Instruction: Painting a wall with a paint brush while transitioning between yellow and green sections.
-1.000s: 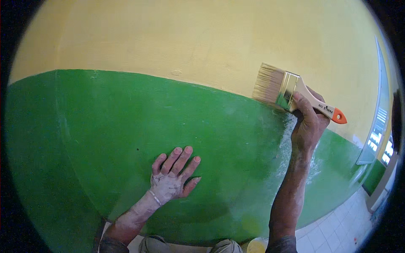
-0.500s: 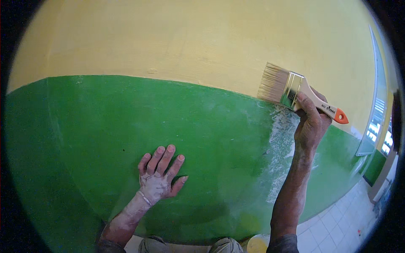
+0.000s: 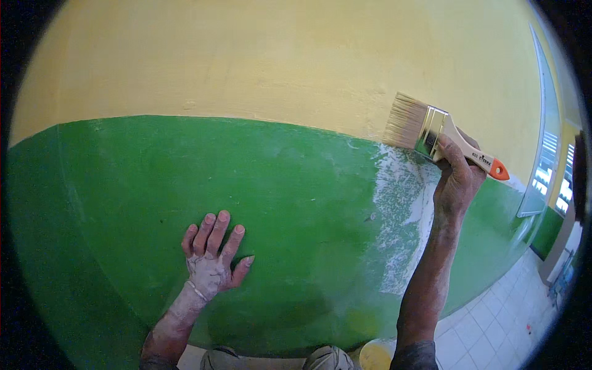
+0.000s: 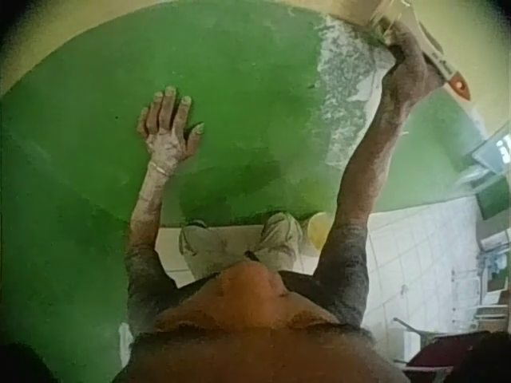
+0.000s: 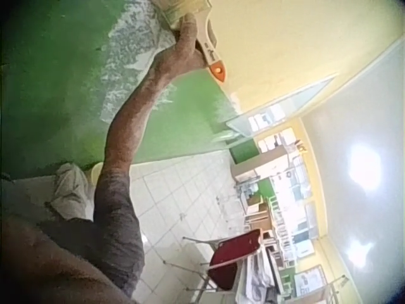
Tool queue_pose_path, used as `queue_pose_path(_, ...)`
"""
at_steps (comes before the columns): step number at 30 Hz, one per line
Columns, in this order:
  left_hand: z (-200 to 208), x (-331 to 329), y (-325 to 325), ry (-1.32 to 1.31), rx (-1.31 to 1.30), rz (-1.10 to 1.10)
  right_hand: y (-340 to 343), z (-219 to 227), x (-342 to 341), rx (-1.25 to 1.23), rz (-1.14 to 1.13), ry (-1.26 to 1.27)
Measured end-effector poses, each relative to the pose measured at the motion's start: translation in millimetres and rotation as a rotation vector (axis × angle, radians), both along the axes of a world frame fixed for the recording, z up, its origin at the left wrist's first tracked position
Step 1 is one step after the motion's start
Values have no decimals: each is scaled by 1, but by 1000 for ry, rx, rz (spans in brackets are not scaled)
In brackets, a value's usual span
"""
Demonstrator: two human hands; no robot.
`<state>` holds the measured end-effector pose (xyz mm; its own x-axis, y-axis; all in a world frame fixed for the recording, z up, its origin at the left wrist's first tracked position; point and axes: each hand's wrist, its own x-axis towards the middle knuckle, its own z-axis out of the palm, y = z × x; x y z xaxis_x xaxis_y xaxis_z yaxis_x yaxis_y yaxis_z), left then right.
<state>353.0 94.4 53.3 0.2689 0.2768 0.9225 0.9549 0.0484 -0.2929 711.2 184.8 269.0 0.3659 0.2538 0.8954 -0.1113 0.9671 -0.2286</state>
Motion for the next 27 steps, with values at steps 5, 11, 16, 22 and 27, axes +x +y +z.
queue_pose_path(5, -1, -1, 0, -1, 12, 7, 2, -2, 15, -6, -8, 6)
queue_pose_path(11, -1, -2, -3, 15, 7, 29, 0, -3, 36, -30, -68, 25)
queue_pose_path(16, -3, -2, 9, 5, 26, -44, -13, -37, 124, -27, -193, 123)
queue_pose_path(22, 2, 9, 8, -33, 82, -99, -85, -218, 256, -395, -345, 49)
queue_pose_path(27, 1, 75, 23, -80, 110, -126, -110, -388, 287, -1247, -369, -357)
